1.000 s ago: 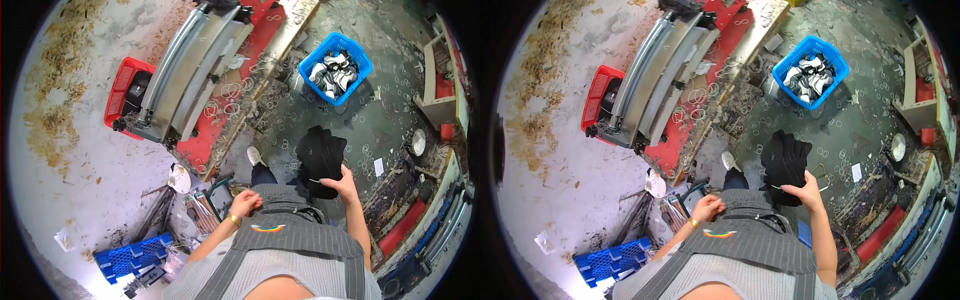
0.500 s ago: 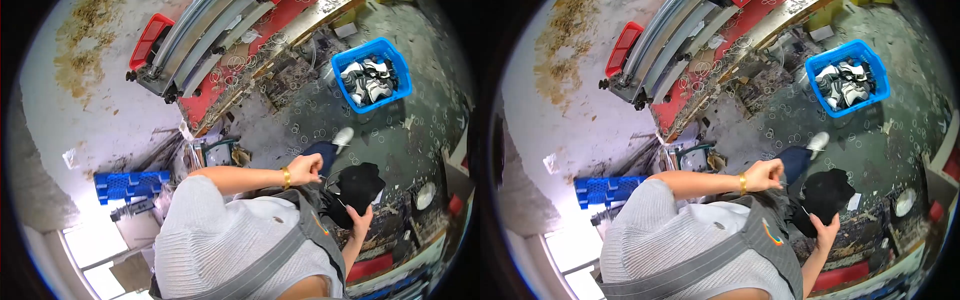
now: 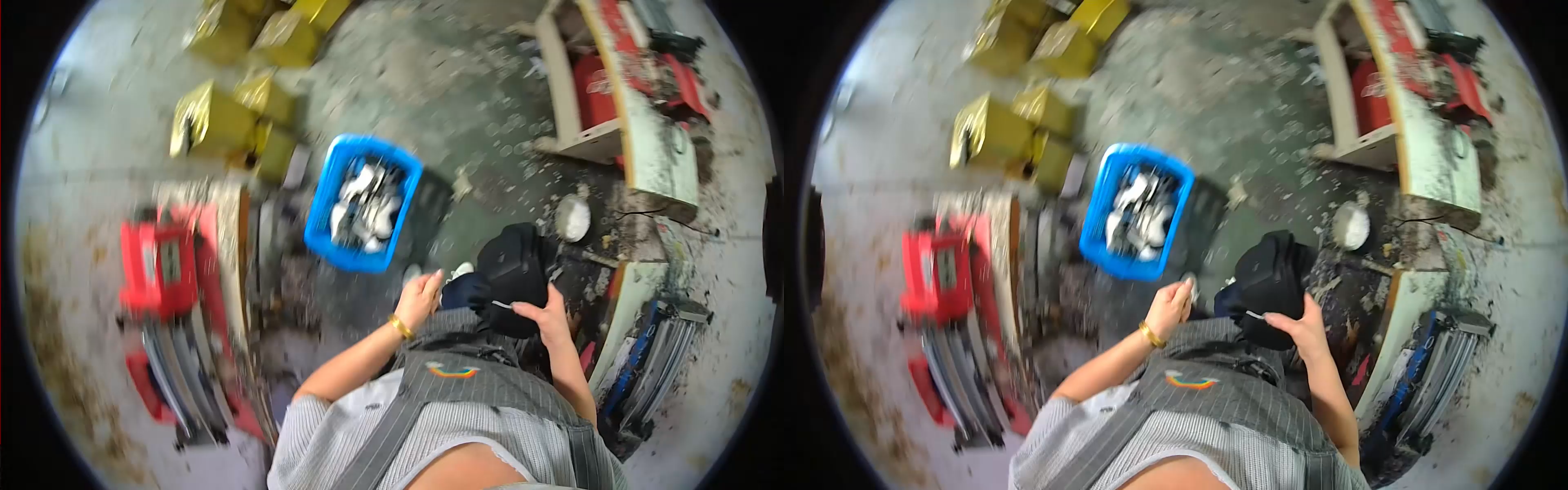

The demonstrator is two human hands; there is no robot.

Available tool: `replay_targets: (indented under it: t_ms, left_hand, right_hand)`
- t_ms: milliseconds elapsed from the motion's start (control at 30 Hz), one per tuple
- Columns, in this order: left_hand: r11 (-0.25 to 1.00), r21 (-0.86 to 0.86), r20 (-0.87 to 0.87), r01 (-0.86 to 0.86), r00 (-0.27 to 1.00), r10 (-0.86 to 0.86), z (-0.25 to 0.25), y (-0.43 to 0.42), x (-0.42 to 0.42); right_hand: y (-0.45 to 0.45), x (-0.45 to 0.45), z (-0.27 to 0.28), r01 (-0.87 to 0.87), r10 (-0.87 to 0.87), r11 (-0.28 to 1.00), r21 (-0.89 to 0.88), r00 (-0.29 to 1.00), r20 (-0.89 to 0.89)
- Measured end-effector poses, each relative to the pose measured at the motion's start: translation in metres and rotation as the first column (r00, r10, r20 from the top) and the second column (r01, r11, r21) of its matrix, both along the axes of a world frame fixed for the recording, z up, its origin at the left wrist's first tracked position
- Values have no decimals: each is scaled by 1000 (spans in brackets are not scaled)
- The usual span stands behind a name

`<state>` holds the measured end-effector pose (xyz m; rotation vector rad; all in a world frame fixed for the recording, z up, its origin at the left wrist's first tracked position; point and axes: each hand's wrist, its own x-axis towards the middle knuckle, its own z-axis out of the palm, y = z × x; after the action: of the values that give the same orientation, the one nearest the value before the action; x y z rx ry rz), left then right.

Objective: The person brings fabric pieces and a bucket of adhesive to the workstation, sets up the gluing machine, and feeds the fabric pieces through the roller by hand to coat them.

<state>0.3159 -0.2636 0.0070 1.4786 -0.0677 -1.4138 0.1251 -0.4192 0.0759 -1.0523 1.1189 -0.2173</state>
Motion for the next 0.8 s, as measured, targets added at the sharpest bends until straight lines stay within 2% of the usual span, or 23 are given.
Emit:
replay_targets:
  t_ms: [100,133,167,200,233,300,333,367,433,500,533,567,633,667,733,767,800]
  left_hand:
    - [990,27,-52,135,990,-134,-3,-104,20]
    - [988,-20,-33,154,987,-155,-7,-146,29]
    - [984,-148,110,103,990,-87,-16,-184,27]
    - [963,-264,231,61,973,2,-23,-213,25]
    - [961,-270,249,60,969,9,-29,-247,27]
    - [981,-121,110,150,984,-137,-20,-310,44]
    - [967,-117,40,228,974,-224,-4,-339,55]
    - [967,-146,-7,210,977,-213,0,-359,64]
    - [975,-67,-22,214,976,-216,23,-407,89]
    - [959,-226,114,169,983,-146,26,-450,120]
    - [974,-219,232,59,973,-6,2,-465,133]
    - [974,-226,238,15,970,40,9,-491,153]
    - [988,-40,355,151,926,-127,10,-536,207]
    - [978,-6,505,208,845,-177,8,-560,236]
    - [971,0,702,241,691,-171,-15,-603,297]
    - [963,32,703,267,679,-211,-14,-629,324]
    - [988,-99,609,116,793,-32,-12,-668,349]
  right_hand:
    - [-78,12,-7,88,-87,996,-12,994,69]
    - [-110,22,-11,91,-88,996,-25,991,104]
    - [-141,30,-8,88,-84,996,-19,987,134]
    - [-175,40,2,84,-91,994,64,987,129]
    - [-209,48,-3,53,-60,997,48,986,156]
    - [-276,74,-6,52,-52,999,7,970,239]
    - [-309,90,-1,6,-17,999,43,966,257]
    - [-334,109,7,10,-20,999,38,964,267]
    - [-392,142,20,-113,93,992,49,949,300]
    - [-447,180,27,-184,142,980,78,916,375]
    - [-474,202,27,-209,172,976,52,902,395]
    - [-500,224,23,-230,200,973,26,888,414]
    - [-557,276,10,-301,244,953,41,838,489]
    - [-587,306,0,-344,300,939,-9,805,511]
    - [-650,365,-15,-432,413,897,-94,743,527]
    - [-682,396,-11,-456,405,888,-57,718,567]
    - [-713,427,-16,-430,426,893,-132,718,551]
